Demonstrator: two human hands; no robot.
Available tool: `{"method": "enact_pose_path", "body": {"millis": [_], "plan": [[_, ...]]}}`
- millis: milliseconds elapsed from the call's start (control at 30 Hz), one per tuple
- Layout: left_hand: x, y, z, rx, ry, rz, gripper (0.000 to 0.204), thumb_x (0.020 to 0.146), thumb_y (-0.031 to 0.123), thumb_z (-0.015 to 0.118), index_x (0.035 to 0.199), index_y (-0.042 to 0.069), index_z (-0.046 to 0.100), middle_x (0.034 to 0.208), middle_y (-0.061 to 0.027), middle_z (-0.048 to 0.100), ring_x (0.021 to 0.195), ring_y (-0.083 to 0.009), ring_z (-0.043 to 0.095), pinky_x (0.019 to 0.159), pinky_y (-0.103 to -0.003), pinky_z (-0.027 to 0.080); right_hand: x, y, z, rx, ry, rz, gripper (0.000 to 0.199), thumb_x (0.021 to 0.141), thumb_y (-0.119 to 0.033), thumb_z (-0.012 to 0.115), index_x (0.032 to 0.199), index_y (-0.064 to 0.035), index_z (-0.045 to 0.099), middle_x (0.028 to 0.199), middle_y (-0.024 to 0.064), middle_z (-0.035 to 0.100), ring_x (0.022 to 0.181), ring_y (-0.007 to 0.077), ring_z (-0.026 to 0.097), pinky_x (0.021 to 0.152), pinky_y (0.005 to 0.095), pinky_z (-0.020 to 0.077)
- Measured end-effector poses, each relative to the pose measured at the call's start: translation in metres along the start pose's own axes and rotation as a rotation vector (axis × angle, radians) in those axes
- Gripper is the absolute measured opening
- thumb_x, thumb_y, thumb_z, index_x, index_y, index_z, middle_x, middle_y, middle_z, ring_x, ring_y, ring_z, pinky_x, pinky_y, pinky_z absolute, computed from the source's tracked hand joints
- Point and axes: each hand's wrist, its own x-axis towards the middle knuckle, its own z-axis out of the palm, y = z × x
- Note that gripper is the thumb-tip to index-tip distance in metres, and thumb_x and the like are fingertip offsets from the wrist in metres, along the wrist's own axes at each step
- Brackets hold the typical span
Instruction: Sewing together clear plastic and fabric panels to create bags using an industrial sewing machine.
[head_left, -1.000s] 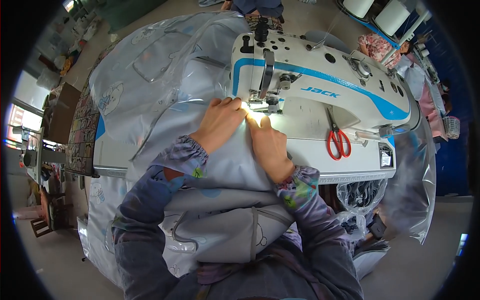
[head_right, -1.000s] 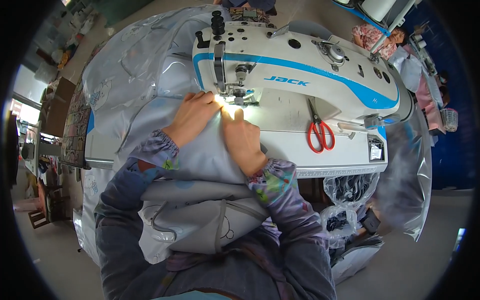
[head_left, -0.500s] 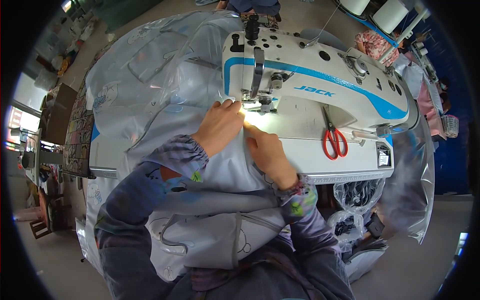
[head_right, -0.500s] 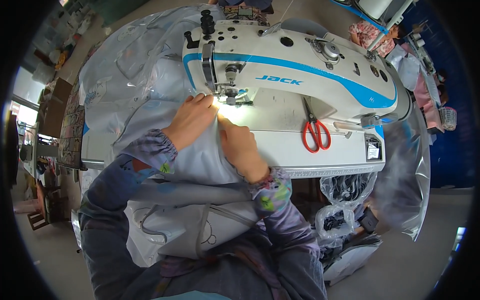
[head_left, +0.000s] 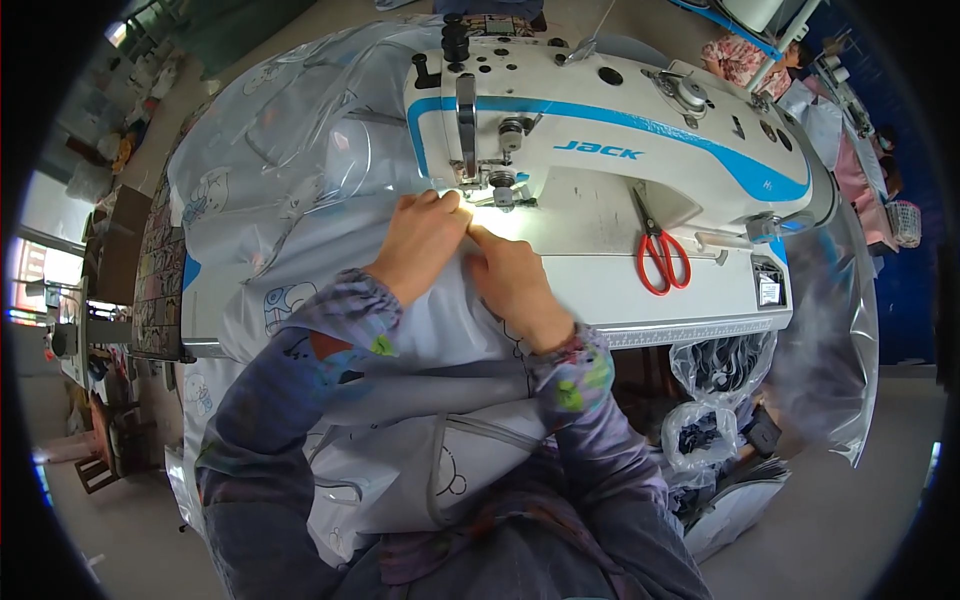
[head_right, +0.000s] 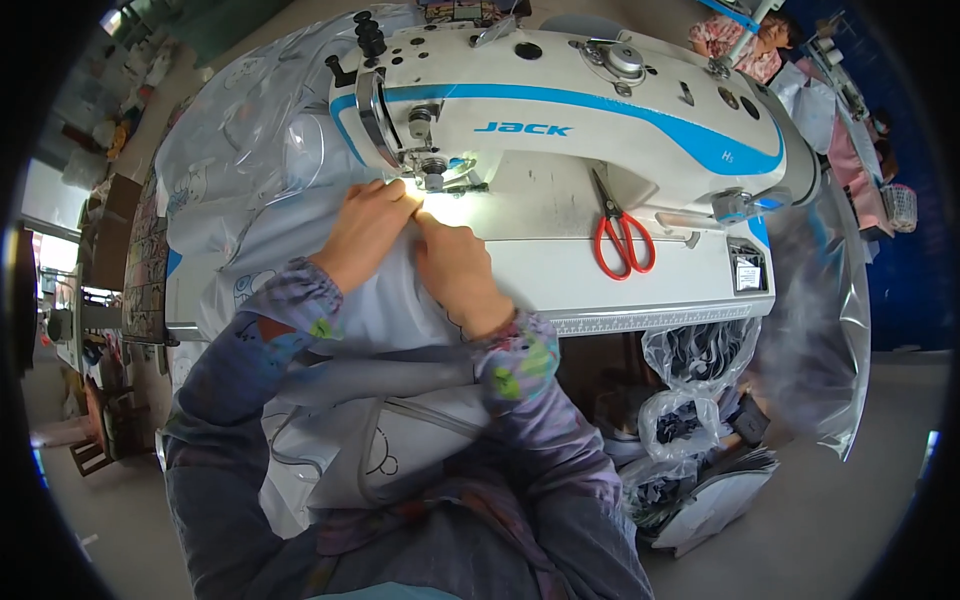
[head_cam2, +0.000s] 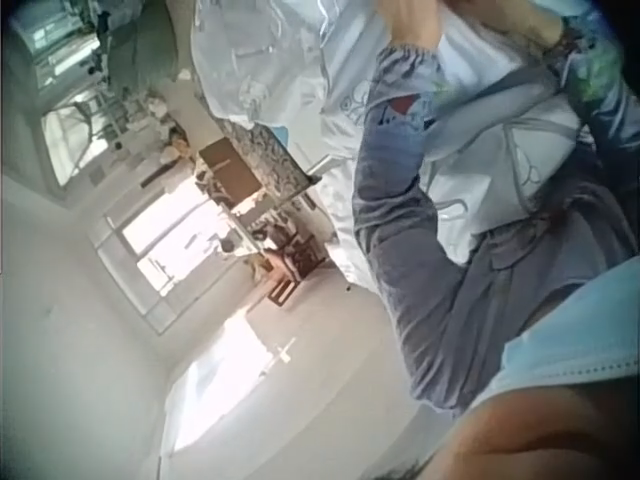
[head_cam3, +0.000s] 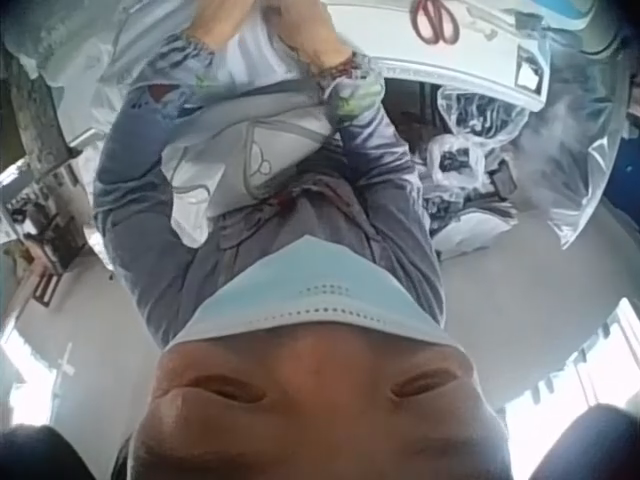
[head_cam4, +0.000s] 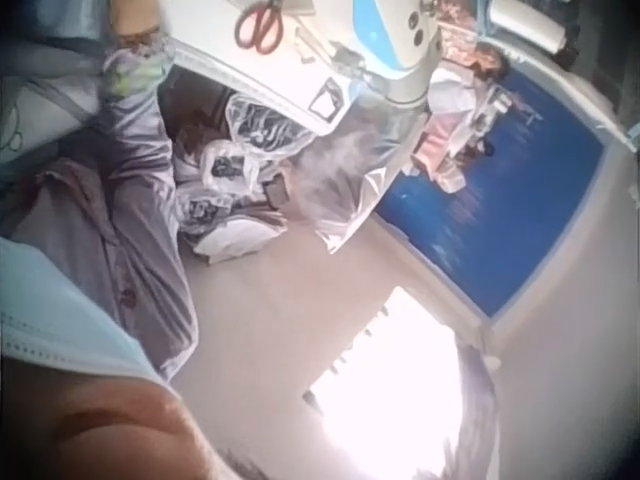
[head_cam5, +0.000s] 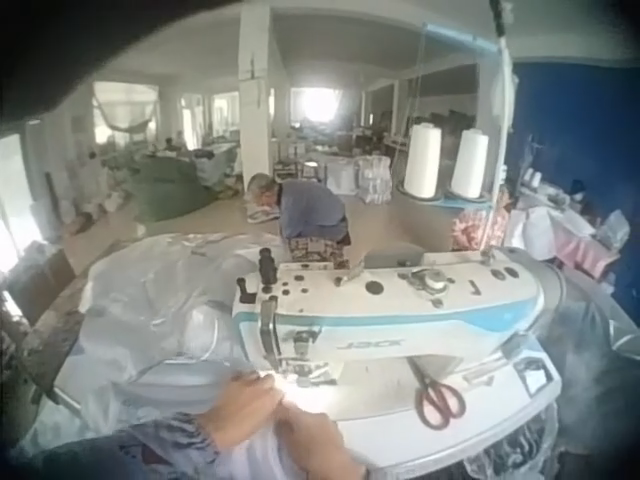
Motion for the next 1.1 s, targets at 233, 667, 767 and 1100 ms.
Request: {"method": "enact_pose_path", "body": {"millis": [233, 667, 767, 1100], "plan": [[-0.002, -0.010, -0.009, -0.207, -0.093, -0.033, 0.009, 0.078, 0.000, 0.062, 0.086, 0.003, 0.066, 0.097, -0.0136, 0.063, 0.097, -0.0347, 0.064, 0.080, -0.043, 0.056, -0.010, 0.008, 0.001, 0.110, -0.022, -0.148, 0.051, 0.085, -0.012, 0.061, 0.135, -0.0055, 0.062, 0.101, 0.0286, 0.070, 0.093, 0.0475, 0.067, 0.084, 0.0517, 0.0534], [-0.003, 0.021, 0.010, -0.234, -0.096, -0.224, 0.036, 0.074, 0.000, 0.067, 0.110, 0.006, 0.067, 0.106, -0.0153, 0.059, 0.103, -0.0372, 0.061, 0.086, -0.044, 0.053, 0.011, 0.009, 0.036, 0.374, 0.094, 0.046, 0.037, 0.085, -0.013, 0.060, 0.120, -0.0004, 0.064, 0.104, 0.0274, 0.070, 0.099, 0.0473, 0.066, 0.087, 0.0520, 0.0527], [-0.003, 0.018, 0.016, -0.246, -0.062, -0.244, 0.037, 0.076, 0.001, 0.067, 0.112, 0.007, 0.068, 0.107, -0.0146, 0.061, 0.105, -0.0372, 0.062, 0.086, -0.044, 0.053, 0.011, 0.013, 0.042, 0.393, 0.183, -0.005, 0.034, 0.085, -0.013, 0.060, 0.117, 0.0003, 0.064, 0.103, 0.0278, 0.070, 0.099, 0.0471, 0.066, 0.086, 0.0528, 0.0526], [-0.019, 0.033, 0.087, 0.057, -0.055, -0.310, 0.022, 0.092, 0.016, 0.057, 0.109, 0.004, 0.064, 0.112, -0.0154, 0.064, 0.108, -0.0336, 0.062, 0.092, -0.038, 0.052, 0.004, -0.129, 0.004, 0.177, 0.383, -0.730, 0.065, 0.082, -0.033, 0.073, 0.128, 0.0092, 0.056, 0.127, 0.0252, 0.057, 0.125, 0.0405, 0.051, 0.101, 0.0556, 0.0388]]}}
